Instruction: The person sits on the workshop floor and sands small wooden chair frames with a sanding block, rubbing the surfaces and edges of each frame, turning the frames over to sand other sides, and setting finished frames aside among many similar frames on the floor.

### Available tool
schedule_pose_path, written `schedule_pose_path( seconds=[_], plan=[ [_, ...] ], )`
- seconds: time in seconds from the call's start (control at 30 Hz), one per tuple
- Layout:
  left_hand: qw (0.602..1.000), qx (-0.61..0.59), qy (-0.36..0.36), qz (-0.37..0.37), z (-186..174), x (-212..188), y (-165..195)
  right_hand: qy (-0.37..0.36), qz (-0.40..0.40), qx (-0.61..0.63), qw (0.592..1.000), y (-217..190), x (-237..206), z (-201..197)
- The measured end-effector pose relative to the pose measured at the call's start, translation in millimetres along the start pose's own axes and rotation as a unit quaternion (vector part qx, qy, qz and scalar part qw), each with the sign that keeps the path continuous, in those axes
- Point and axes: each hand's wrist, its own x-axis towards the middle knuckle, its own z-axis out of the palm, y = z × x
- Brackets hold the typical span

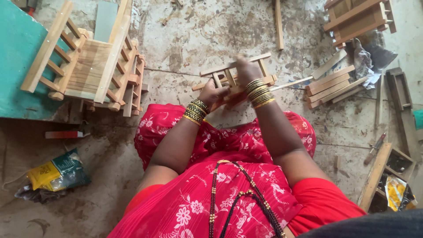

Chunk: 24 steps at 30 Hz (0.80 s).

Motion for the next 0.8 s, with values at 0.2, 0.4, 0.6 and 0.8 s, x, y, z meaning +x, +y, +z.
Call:
schedule_pose_path(
  seconds=[0.2, 0.4, 0.6, 0.8],
  plan=[
    [1.0, 0.017, -0.008, 0.012, 8.4, -4.8, 6.2, -0.057, -0.238, 0.07, 0.967, -30.4, -17.3, 30.2],
    [0.996, 0.082, 0.018, 0.009, -5.8, 9.0, -18.5, -0.032, 0.078, -0.13, 0.988, 36.1, 6.4, -40.7],
    [0.998, 0.054, -0.015, 0.005, -0.1, 11.8, -7.7, -0.089, -0.161, 0.08, 0.98, -0.7, -0.4, 19.8],
    [0.998, 0.013, -0.048, 0.023, -1.2, 11.1, -2.8, -0.126, -0.044, 0.039, 0.99, -23.8, 3.6, 2.2]
  ],
)
